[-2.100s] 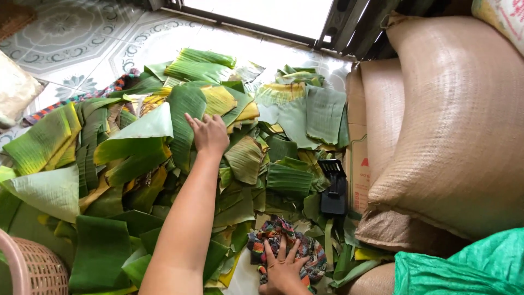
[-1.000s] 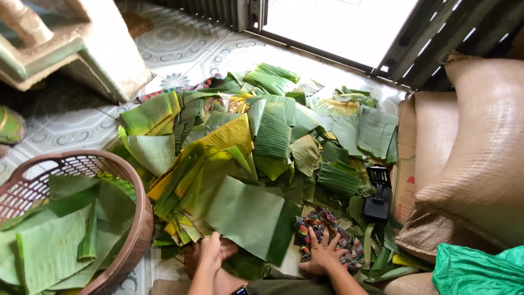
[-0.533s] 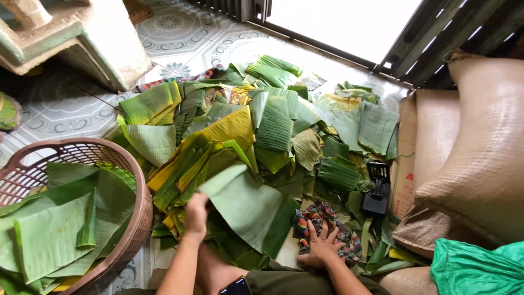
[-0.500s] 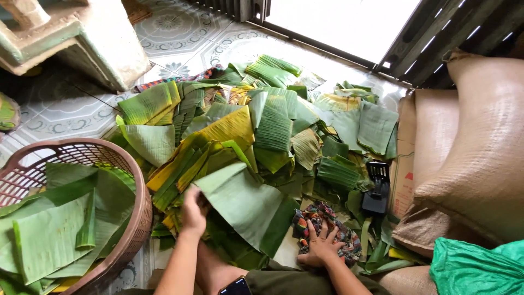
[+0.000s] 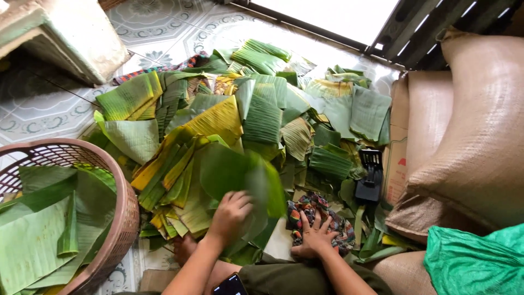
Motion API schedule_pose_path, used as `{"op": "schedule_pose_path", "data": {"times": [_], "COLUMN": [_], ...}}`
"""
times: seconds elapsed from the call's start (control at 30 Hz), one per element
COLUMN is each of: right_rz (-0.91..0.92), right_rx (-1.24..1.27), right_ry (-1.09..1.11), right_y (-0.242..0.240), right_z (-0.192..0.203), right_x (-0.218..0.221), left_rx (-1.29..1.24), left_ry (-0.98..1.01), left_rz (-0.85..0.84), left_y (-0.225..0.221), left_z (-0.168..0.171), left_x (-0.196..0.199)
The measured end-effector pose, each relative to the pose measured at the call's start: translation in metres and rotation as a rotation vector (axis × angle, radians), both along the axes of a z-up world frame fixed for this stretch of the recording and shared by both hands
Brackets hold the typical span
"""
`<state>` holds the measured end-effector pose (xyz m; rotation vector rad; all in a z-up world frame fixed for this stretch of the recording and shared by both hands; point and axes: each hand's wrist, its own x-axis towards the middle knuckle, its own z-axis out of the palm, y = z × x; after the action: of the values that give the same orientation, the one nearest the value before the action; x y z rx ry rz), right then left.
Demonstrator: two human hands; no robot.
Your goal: Cleaning banana leaves by wiping them with a cloth and placing them into a basket.
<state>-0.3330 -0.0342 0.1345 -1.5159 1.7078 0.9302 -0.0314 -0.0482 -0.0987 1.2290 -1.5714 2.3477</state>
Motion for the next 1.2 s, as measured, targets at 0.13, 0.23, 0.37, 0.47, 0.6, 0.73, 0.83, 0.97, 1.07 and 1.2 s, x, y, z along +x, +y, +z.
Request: {"op": "schedule_pose_path", "data": {"times": [0.13, 0.23, 0.37, 0.47, 0.6, 0.73, 0.83, 0.97, 1.07, 1.2], "right_rz": [-0.010, 0.002, 0.029, 0.051, 0.050, 0.041, 0.043, 0.033, 0.040, 0.039], "right_rx": [0.013, 0.005, -0.011, 0.004, -0.012, 0.000, 0.002, -0.002, 0.000, 0.004], "right_ry": [-0.035, -0.036, -0.021, -0.007, -0.026, -0.021, -0.013, -0.002, -0.009, -0.002], "right_y": [-0.001, -0.002, 0.000, 0.000, 0.000, 0.000, -0.002, 0.000, 0.000, 0.001], "right_z": [0.012, 0.010, 0.013, 0.018, 0.002, 0.002, 0.002, 0.007, 0.000, 0.007], "right_x": [0.001, -0.001, 0.001, 0.004, -0.004, -0.002, -0.002, 0.001, -0.002, 0.000], "left_rx": [1.440, 1.318, 1.040, 0.779, 0.802, 0.773, 0.884, 1.051, 1.046, 0.955], "left_ry": [1.264, 1.467, 1.829, 2.152, 2.410, 1.971, 1.735, 1.601, 1.380, 1.254], "left_rz": [-0.422, -0.453, -0.476, -0.310, 0.010, 0.071, 0.127, 0.277, 0.321, 0.189], "left_y": [0.003, 0.006, 0.012, -0.018, -0.041, -0.052, -0.061, -0.075, -0.078, -0.076], "left_z": [0.148, 0.162, 0.178, 0.217, 0.244, 0.189, 0.193, 0.191, 0.176, 0.168], "left_x": [-0.028, -0.035, -0.037, -0.026, 0.013, 0.051, 0.055, 0.047, 0.044, 0.044]}}
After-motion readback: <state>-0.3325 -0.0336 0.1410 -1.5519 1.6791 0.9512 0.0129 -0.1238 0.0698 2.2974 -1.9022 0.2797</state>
